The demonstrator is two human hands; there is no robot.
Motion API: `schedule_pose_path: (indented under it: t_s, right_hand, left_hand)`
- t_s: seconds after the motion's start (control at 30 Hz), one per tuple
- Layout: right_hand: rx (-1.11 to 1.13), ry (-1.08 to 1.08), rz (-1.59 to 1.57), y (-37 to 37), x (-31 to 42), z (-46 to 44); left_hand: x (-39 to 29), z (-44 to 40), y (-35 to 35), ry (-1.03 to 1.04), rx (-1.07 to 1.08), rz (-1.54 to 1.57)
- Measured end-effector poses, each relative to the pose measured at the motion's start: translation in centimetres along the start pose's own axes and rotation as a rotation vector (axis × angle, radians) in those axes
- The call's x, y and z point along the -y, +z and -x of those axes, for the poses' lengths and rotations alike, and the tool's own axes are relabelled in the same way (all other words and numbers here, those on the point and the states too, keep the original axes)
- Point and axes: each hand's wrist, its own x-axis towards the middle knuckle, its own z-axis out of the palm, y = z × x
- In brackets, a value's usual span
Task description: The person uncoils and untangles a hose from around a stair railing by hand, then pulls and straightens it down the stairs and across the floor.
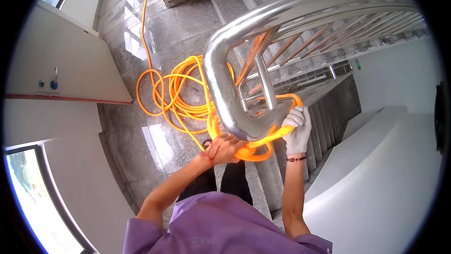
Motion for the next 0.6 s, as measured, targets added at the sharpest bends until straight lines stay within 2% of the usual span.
schedule_pose_path:
  t_s: [0.03, 0.1, 0.17, 0.23, 0.3, 0.37, 0.43, 0.5, 0.57, 0.6]
  right_hand:
    - [-0.083, 0.046, -0.01, 0.6, 0.9, -0.9]
    - [-0.231, 0.13, -0.061, 1.1, 1.7, -2.0]
    - [-0.233, 0.176, -0.265, 2.3, 4.2, -3.3]
    - [-0.219, 0.163, -0.192, 3.6, 5.9, -4.5]
    - [-0.239, 0.027, -0.206, 4.9, 8.4, -5.9]
    - [-0.259, -0.128, -0.129, 2.5, 11.1, -9.1]
    - [-0.367, -0.071, -0.098, 2.2, 2.5, -10.4]
    - [-0.297, 0.18, 0.13, 4.9, -10.8, -8.3]
    - [-0.166, 0.063, 0.321, 11.0, -18.9, -4.4]
    - [-0.23, 0.027, 0.257, 12.3, -20.1, -3.6]
  left_hand:
    - [-1.0, 1.3, -2.6, -0.018, 0.065, -0.044]
    - [-4.7, 2.8, -10.8, -0.029, 0.057, -0.17]
    - [-7.1, 6.1, -15.7, -0.064, -0.18, -0.353]
    - [-10.5, 10.7, -22.5, -0.374, -0.292, -0.411]
    - [-13.0, 16.6, -27.0, -0.515, -0.477, -0.626]
    - [-14.4, 22.8, -29.8, -0.68, -0.867, -0.687]
    - [-14.4, 24.6, -31.8, -0.514, -1.173, -0.592]
    - [-15.5, 22.9, -33.1, -0.481, -1.211, -0.799]
    - [-16.0, 21.4, -33.5, -0.365, -1.209, -0.702]
    - [-15.5, 21.2, -33.6, -0.212, -1.159, -0.591]
